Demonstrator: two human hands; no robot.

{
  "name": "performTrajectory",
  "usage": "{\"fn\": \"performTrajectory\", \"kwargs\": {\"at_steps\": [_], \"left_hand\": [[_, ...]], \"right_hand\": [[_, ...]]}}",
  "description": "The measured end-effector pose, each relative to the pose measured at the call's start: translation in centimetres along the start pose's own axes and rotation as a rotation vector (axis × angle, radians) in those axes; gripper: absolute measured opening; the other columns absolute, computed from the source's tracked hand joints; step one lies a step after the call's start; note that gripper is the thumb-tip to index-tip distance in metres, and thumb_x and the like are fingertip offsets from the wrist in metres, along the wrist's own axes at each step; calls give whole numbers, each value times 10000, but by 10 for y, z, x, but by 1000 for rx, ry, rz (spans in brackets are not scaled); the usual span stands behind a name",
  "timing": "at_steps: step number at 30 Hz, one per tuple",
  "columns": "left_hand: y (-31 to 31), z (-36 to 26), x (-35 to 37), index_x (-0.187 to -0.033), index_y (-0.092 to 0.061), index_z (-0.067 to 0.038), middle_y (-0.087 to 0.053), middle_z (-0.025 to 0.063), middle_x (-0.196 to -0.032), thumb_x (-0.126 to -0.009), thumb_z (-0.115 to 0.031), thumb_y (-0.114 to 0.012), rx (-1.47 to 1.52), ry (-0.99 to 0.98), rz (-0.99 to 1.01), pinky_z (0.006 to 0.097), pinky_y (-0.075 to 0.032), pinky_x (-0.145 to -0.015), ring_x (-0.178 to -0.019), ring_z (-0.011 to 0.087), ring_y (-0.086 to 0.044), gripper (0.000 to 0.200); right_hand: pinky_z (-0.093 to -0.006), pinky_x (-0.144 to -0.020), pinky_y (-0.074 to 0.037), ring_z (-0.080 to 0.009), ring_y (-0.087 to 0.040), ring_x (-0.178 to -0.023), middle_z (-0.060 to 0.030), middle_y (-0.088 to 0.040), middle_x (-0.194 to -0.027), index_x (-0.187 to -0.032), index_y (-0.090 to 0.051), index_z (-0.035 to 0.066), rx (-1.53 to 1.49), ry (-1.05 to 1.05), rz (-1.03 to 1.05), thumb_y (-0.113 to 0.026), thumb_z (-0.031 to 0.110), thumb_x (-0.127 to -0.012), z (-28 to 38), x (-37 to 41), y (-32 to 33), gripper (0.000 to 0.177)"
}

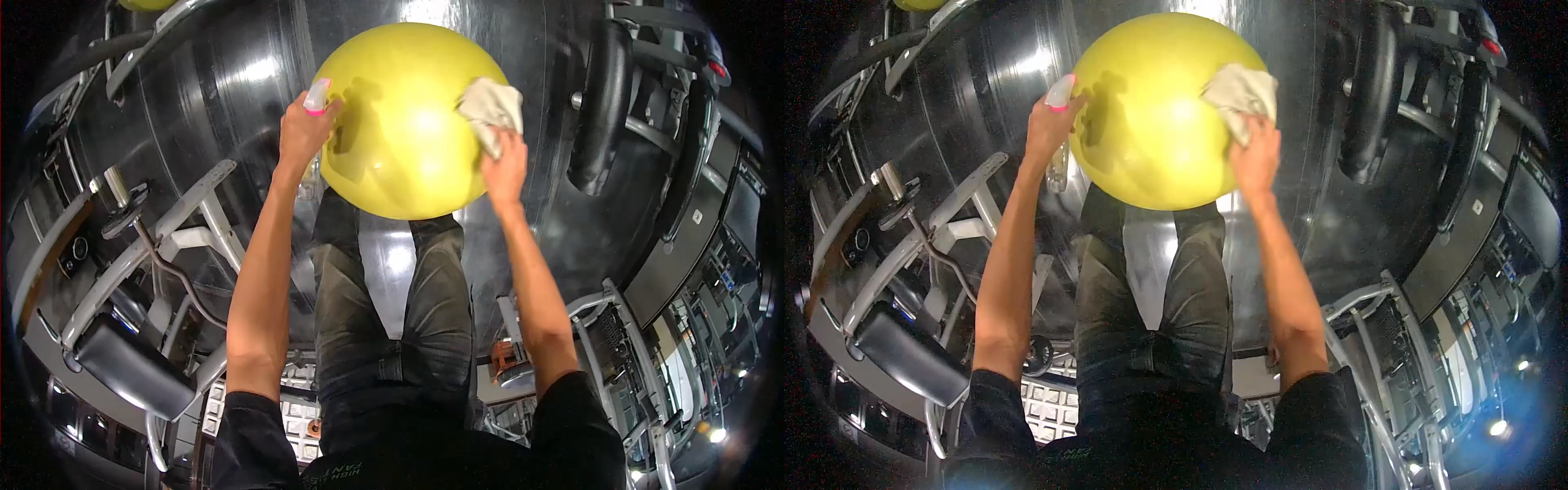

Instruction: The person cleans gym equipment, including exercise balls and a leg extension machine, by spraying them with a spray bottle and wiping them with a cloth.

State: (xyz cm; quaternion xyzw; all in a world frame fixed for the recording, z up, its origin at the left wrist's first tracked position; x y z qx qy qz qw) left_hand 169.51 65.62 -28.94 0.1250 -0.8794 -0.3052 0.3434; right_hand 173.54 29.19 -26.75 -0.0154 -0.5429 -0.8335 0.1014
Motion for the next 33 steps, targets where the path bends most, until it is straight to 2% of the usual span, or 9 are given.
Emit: {"fn": "performTrajectory", "kwargs": {"at_steps": [2, 7, 11, 13, 16, 22, 27, 30, 33], "left_hand": [[0, 31, 0, -1147, -637, -33, -661, 73, -748, -780, -325, -738, -74, -35, -63, 299, -489, -553, -544, 129, -601, 479], [-40, 121, 15, -1165, -637, -47, -637, 31, -763, -782, -341, -747, 210, 325, 13, 275, -470, -525, -533, 113, -576, 495], [-70, 186, 26, -1169, -607, -88, -594, 18, -757, -786, -405, -755, 452, 616, 6, 261, -429, -468, -501, 109, -521, 519], [-77, 180, 31, -1132, -588, -85, -587, 18, -797, -782, -434, -755, 539, 575, 12, 261, -427, -466, -499, 109, -512, 522], [-106, 167, 32, -1083, -603, -68, -609, 23, -901, -778, -407, -766, 640, 566, 183, 260, -465, -529, -605, 112, -546, 484], [-107, 182, 43, -1156, -599, -65, -619, 22, -917, -807, -389, -737, 715, 654, 268, 261, -448, -511, -581, 106, -521, 495], [-48, 171, 86, -1225, -581, -75, -641, 23, -1040, -813, -333, -727, 800, 537, 125, 258, -449, -540, -697, 97, -562, 507], [-3, 162, 110, -1219, -580, -48, -640, 7, -1106, -874, -334, -664, 798, 377, 7, 223, -383, -566, -671, 75, -507, 457], [10, 142, 119, -1279, -545, -41, -624, 93, -1180, -839, -202, -710, 698, 239, 12, 218, -465, -560, -877, 100, -603, 497]], "right_hand": [[-422, -940, -427, -367, -524, -1059, -146, -565, -1176, -1140, -610, 109, -115, -78, 15, -655, 107, -756, -38, -23, 5, 387], [-422, -959, -411, -374, -531, -1093, -171, -583, -1177, -1157, -591, 75, -198, -254, 45, -662, 319, -824, -80, -42, 1, 419], [-416, -1004, -389, -354, -526, -1161, -201, -582, -1212, -1238, -546, 50, -71, -380, 71, -675, 551, -772, -100, -44, 3, 697], [-399, -1031, -378, -347, -507, -1217, -206, -547, -1291, -1337, -490, 71, -274, -539, 225, -687, 583, -746, -112, -38, -10, 806], [-382, -1033, -384, -333, -508, -1231, -203, -525, -1329, -1392, -442, 89, -217, -467, 255, -682, 619, -728, -121, -43, -19, 883], [-381, -1005, -409, -339, -542, -1189, -217, -568, -1269, -1347, -505, 91, -175, -495, 369, -640, 656, -737, -99, -45, -2, 842], [-363, -974, -424, -325, -560, -1164, -207, -597, -1230, -1316, -528, 49, -201, -477, 525, -641, 609, -766, -75, -29, 4, 793], [-351, -946, -439, -282, -595, -1108, -197, -614, -1202, -1304, -521, 5, -500, -462, 469, -665, 500, -810, -93, -6, -28, 714], [-344, -943, -442, -268, -601, -1101, -195, -623, -1186, -1300, -515, -11, -439, -522, 425, -701, 460, -794, -104, 23, -62, 716]]}}
Point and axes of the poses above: each hand's wrist, its own x-axis away from the middle knuckle, its own y-axis out of the back of the hand, z = x × y, the point moved 9 cm from there along -x, towards the middle knuckle
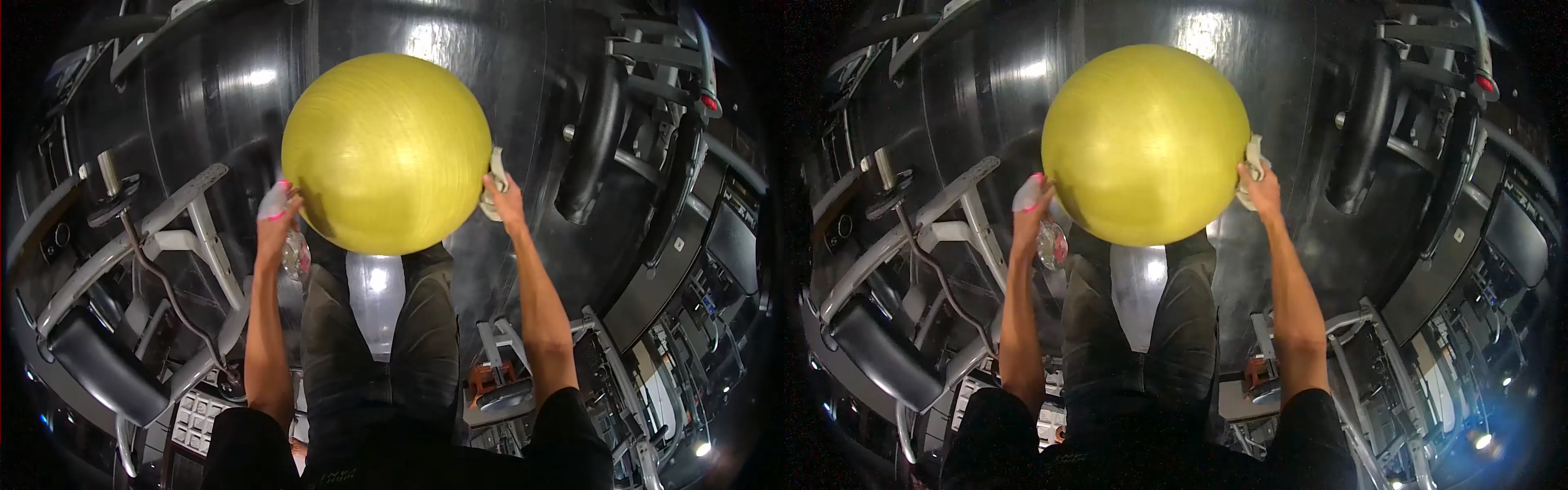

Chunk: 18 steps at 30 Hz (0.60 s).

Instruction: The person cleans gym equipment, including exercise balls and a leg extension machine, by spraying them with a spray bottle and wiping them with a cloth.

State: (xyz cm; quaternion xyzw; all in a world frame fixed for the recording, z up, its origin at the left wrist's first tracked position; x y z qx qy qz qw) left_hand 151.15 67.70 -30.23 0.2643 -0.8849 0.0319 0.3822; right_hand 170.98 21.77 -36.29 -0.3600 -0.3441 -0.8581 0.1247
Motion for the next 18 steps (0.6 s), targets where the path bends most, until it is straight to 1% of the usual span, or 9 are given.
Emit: {"fn": "performTrajectory", "kwargs": {"at_steps": [2, 3, 5, 7, 8, 12, 14, 15, 18], "left_hand": [[-25, 10, 8, -1252, -560, -17, -596, 174, -1224, -797, -247, -751, -386, 251, 52, 296, -527, -699, -997, 203, -627, 544], [-34, 15, 8, -1252, -560, -17, -596, 174, -1224, -797, -247, -751, -385, 246, 50, 296, -527, -699, -997, 203, -627, 544], [-47, -21, 9, -1242, -558, 1, -535, 257, -1282, -750, -273, -782, -558, -330, -157, 387, -484, -909, -1131, 334, -575, 606], [-58, -31, 5, -1251, -550, 1, -504, 282, -1299, -743, -266, -783, -534, -365, -176, 406, -437, -968, -1181, 370, -525, 620], [-61, -38, 4, -1260, -542, 2, -474, 306, -1316, -736, -260, -783, -524, -400, -190, 424, -390, -1028, -1232, 406, -475, 634], [-74, -43, -3, -1318, -490, -20, -462, 302, -1331, -741, -249, -776, -654, -372, -184, 410, -380, -1041, -1272, 411, -431, 683], [-60, -37, -8, -1340, -467, -28, -442, 293, -1355, -748, -255, -769, -623, -364, -217, 404, -381, -1042, -1278, 409, -424, 701], [-52, -31, -11, -1342, -468, -33, -432, 288, -1366, -750, -255, -767, -576, -323, -200, 399, -381, -1043, -1282, 399, -424, 699], [-31, -19, -14, -1344, -469, -41, -411, 280, -1387, -750, -251, -765, -521, -304, -167, 384, -387, -1041, -1286, 372, -431, 696]], "right_hand": [[-346, -913, -459, -298, -617, -1068, -181, -646, -1134, -1272, -549, 42, 192, -33, -105, -725, 369, -780, 5, 13, -19, 617], [-357, -906, -463, -312, -619, -1055, -181, -649, -1122, -1248, -565, 48, 98, -22, -184, -711, 339, -794, 8, 17, -21, 559], [-367, -898, -467, -325, -622, -1041, -182, -651, -1110, -1225, -582, 54, 11, -8, -271, -697, 309, -808, 22, 30, -17, 502], [-392, -890, -470, -339, -627, -1011, -186, -654, -1094, -1185, -592, 21, -105, 90, -335, -673, 246, -832, 65, 49, -9, 426], [-398, -909, -460, -334, -619, -1012, -184, -648, -1101, -1182, -597, 14, -119, 292, -432, -665, 169, -831, 76, 53, -15, 389], [-384, -903, -473, -347, -546, -999, -134, -586, -1235, -1208, -622, 161, 393, 636, -358, -630, -19, -677, 163, 104, -67, 561], [-372, -890, -488, -328, -550, -965, -130, -584, -1231, -1205, -624, 215, 401, 707, -104, -620, -44, -668, 177, 106, -88, 596], [-376, -883, -492, -331, -554, -1012, -143, -582, -1222, -1210, -612, 170, 494, 771, 57, -613, -60, -678, 186, 108, -90, 580], [-392, -893, -486, -337, -549, -1077, -148, -585, -1208, -1225, -592, 130, 491, 791, -172, -615, -50, -689, 174, 80, -54, 565]]}}
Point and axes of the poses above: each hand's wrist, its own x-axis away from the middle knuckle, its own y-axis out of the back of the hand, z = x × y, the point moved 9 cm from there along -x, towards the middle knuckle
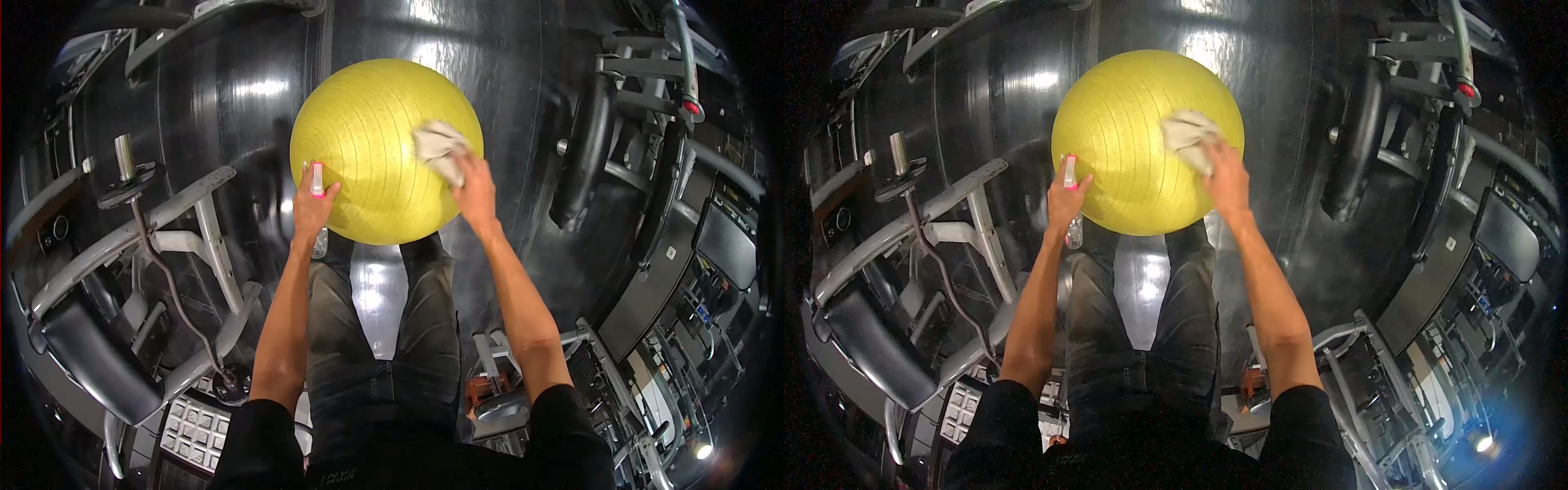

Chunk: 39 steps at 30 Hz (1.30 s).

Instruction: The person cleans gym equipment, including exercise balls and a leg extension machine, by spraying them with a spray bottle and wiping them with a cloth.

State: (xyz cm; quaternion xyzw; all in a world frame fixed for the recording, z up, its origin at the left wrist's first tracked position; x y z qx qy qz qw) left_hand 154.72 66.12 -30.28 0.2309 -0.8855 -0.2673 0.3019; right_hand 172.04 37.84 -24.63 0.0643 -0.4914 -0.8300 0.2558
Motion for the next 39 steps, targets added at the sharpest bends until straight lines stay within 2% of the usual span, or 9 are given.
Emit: {"fn": "performTrajectory", "kwargs": {"at_steps": [4, 10, 13, 16, 20, 25, 32, 37, 39], "left_hand": [[4, 2, 5, -1337, -473, -36, -429, 276, -1375, -748, -246, -767, 14, -5, 10, 377, -398, -1033, -1274, 365, -449, 691], [2, 36, 5, -1337, -489, -62, -598, 196, -1224, -764, -283, -767, -14, 81, -19, 346, -465, -926, -1126, 294, -591, 675], [-1, 46, 7, -1328, -501, -73, -633, 170, -1161, -759, -306, -773, 31, 155, 42, 345, -472, -909, -1075, 281, -614, 672], [-3, 33, 14, -1310, -510, -70, -595, 178, -1214, -743, -332, -781, 11, 185, 57, 368, -456, -942, -1117, 312, -581, 681], [-13, 26, 24, -1299, -514, -74, -570, 195, -1263, -726, -367, -786, 66, 219, 22, 383, -448, -969, -1160, 336, -559, 699], [-23, 17, 34, -1327, -485, -97, -538, 204, -1294, -688, -395, -807, -45, 212, 23, 406, -459, -964, -1168, 363, -538, 774], [-29, 14, 44, -1341, -472, -108, -470, 221, -1348, -688, -390, -806, 3, 276, -38, 414, -463, -961, -1161, 379, -529, 785], [-27, 22, 51, -1344, -468, -108, -436, 233, -1367, -704, -352, -802, 21, 250, -28, 405, -462, -965, -1165, 379, -525, 762], [-27, 19, 51, -1348, -463, -101, -433, 236, -1368, -707, -349, -802, 29, 251, -35, 399, -461, -965, -1169, 378, -524, 766]], "right_hand": [[-404, -906, -477, -352, -537, -1120, -151, -591, -1189, -1225, -577, 101, -220, -513, -207, -613, -39, -707, -57, 3, 1, 538], [-415, -934, -449, -372, -546, -1076, -206, -586, -1145, -1185, -569, 34, -218, 295, 421, -615, -5, -734, 75, 6, -15, 455], [-404, -939, -442, -372, -549, -1077, -216, -598, -1120, -1191, -555, 13, -304, -285, -159, -631, 13, -729, 0, -12, 8, 469], [-373, -941, -442, -357, -553, -1100, -199, -593, -1165, -1207, -553, 14, -432, -417, -57, -667, 37, -727, -3, -2, -32, 493], [-367, -934, -449, -339, -566, -1083, -192, -588, -1107, -1200, -560, 20, -414, 218, 444, -703, 59, -692, 107, 2, -33, 529], [-446, -865, -446, -402, -543, -996, -232, -532, -1085, -1196, -564, 31, -171, -420, -394, -621, 80, -793, -14, -19, -7, 410], [-437, -851, -467, -376, -545, -1047, -183, -562, -1117, -1193, -555, 47, -356, -323, -43, -665, 87, -761, 37, -31, -30, 448], [-429, -851, -484, -366, -569, -1015, -174, -581, -1120, -1160, -572, 43, -44, 287, 360, -691, 61, -706, 87, -52, -36, 469], [-429, -853, -474, -370, -574, -998, -179, -595, -1088, -1112, -592, 32, -153, -78, -127, -665, 59, -729, 35, -83, -8, 391]]}}
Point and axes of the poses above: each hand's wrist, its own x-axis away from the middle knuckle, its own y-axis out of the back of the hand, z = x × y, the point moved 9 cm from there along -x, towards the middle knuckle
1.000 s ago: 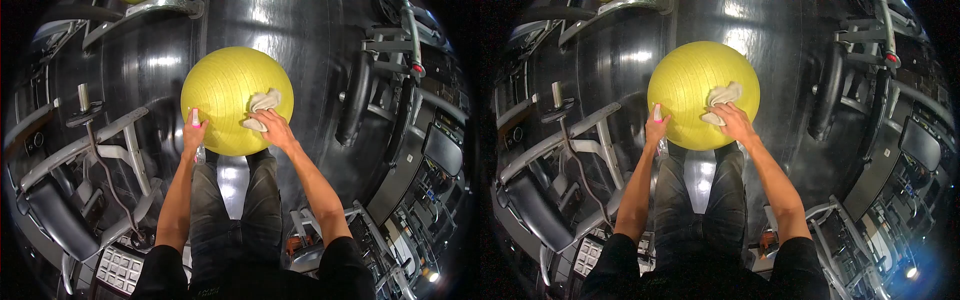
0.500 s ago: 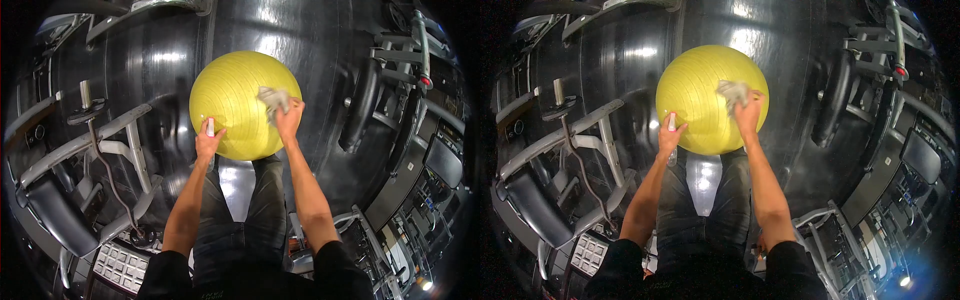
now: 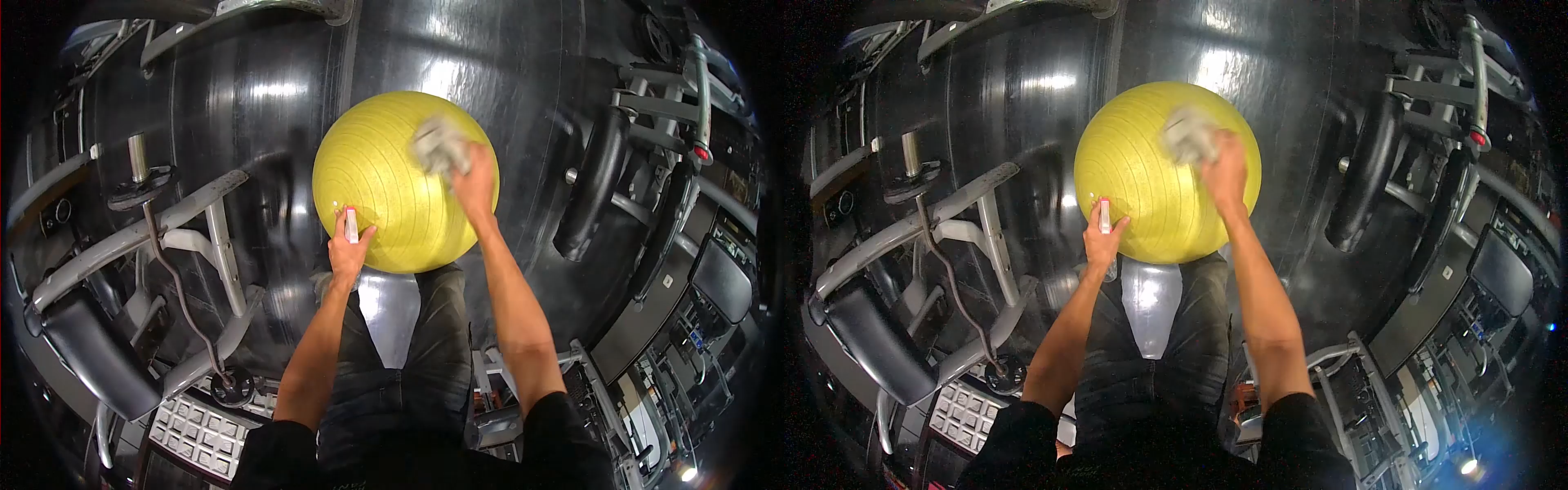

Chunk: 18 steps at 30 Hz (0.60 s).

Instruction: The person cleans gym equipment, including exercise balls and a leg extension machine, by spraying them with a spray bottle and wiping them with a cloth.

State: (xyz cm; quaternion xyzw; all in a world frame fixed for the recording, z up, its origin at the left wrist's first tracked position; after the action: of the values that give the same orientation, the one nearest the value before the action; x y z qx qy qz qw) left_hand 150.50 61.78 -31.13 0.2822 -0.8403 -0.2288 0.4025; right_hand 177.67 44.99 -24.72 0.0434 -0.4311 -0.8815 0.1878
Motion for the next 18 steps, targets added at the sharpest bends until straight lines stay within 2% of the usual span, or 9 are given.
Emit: {"fn": "performTrajectory", "kwargs": {"at_steps": [1, 3, 6, 7, 9, 11, 14, 16, 18], "left_hand": [[-1, -3, 0, -1352, -458, -95, -431, 239, -1369, -709, -345, -801, 8, -1, -1, 394, -461, -966, -1173, 376, -523, 770], [-8, -5, -3, -1354, -452, -82, -430, 242, -1370, -710, -344, -802, 20, -31, -7, 389, -457, -971, -1182, 374, -517, 779], [-13, -3, -5, -1357, -444, -59, -428, 251, -1368, -711, -340, -804, 55, 1, 17, 384, -446, -985, -1204, 373, -499, 791], [-13, 3, -4, -1356, -441, -49, -427, 258, -1366, -711, -337, -805, 73, 63, 40, 384, -439, -993, -1217, 374, -487, 795], [-5, 10, -3, -1355, -442, -46, -435, 261, -1360, -713, -333, -805, 93, 103, 64, 385, -433, -999, -1226, 374, -479, 791], [-1, 17, -1, -1354, -443, -43, -442, 263, -1354, -716, -328, -805, 108, 139, 91, 386, -428, -1004, -1235, 375, -470, 787], [-1, 8, 0, -1350, -449, -45, -464, 259, -1339, -723, -314, -803, 76, -17, 47, 387, -449, -974, -1207, 372, -500, 768], [1, -5, -1, -1342, -456, -43, -486, 245, -1328, -729, -308, -802, 64, -96, -42, 385, -459, -959, -1188, 371, -518, 752], [1, -9, -1, -1339, -457, -40, -496, 243, -1321, -729, -303, -803, 93, -45, -13, 384, -458, -960, -1188, 368, -522, 749]], "right_hand": [[-429, -853, -474, -370, -574, -998, -179, -595, -1088, -1112, -592, 32, 1, -1, 1, -665, 59, -729, 0, -6, -3, 391], [-421, -882, -457, -372, -575, -999, -187, -607, -1041, -1072, -609, 27, -301, -456, -281, -628, 54, -751, -33, -3, 7, 323], [-406, -921, -460, -325, -584, -1004, -129, -622, -1103, -1066, -627, 89, -109, 244, 156, -613, 1, -707, 57, 11, -40, 370], [-406, -921, -460, -325, -584, -1004, -129, -622, -1103, -1066, -627, 89, -110, 244, 163, -613, 1, -707, 58, 15, -38, 370], [-381, -921, -475, -290, -586, -1015, -102, -621, -1102, -1073, -636, 131, -25, 600, 657, -652, 4, -666, 90, 43, -68, 427], [-365, -887, -496, -267, -593, -1008, -86, -626, -1067, -1095, -639, 155, 21, 725, 658, -687, 30, -647, 83, 29, -61, 467], [-379, -858, -507, -270, -593, -1001, -78, -625, -1028, -1105, -641, 154, 247, 311, 338, -701, 50, -643, 36, -26, -49, 477], [-389, -854, -504, -286, -578, -1015, -91, -631, -1077, -1074, -656, 115, 87, -252, 34, -685, 57, -676, -12, -46, -25, 403], [-394, -848, -503, -294, -582, -1006, -95, -635, -1050, -1069, -659, 118, 31, -32, 115, -684, 57, -676, 23, -36, -45, 398]]}}
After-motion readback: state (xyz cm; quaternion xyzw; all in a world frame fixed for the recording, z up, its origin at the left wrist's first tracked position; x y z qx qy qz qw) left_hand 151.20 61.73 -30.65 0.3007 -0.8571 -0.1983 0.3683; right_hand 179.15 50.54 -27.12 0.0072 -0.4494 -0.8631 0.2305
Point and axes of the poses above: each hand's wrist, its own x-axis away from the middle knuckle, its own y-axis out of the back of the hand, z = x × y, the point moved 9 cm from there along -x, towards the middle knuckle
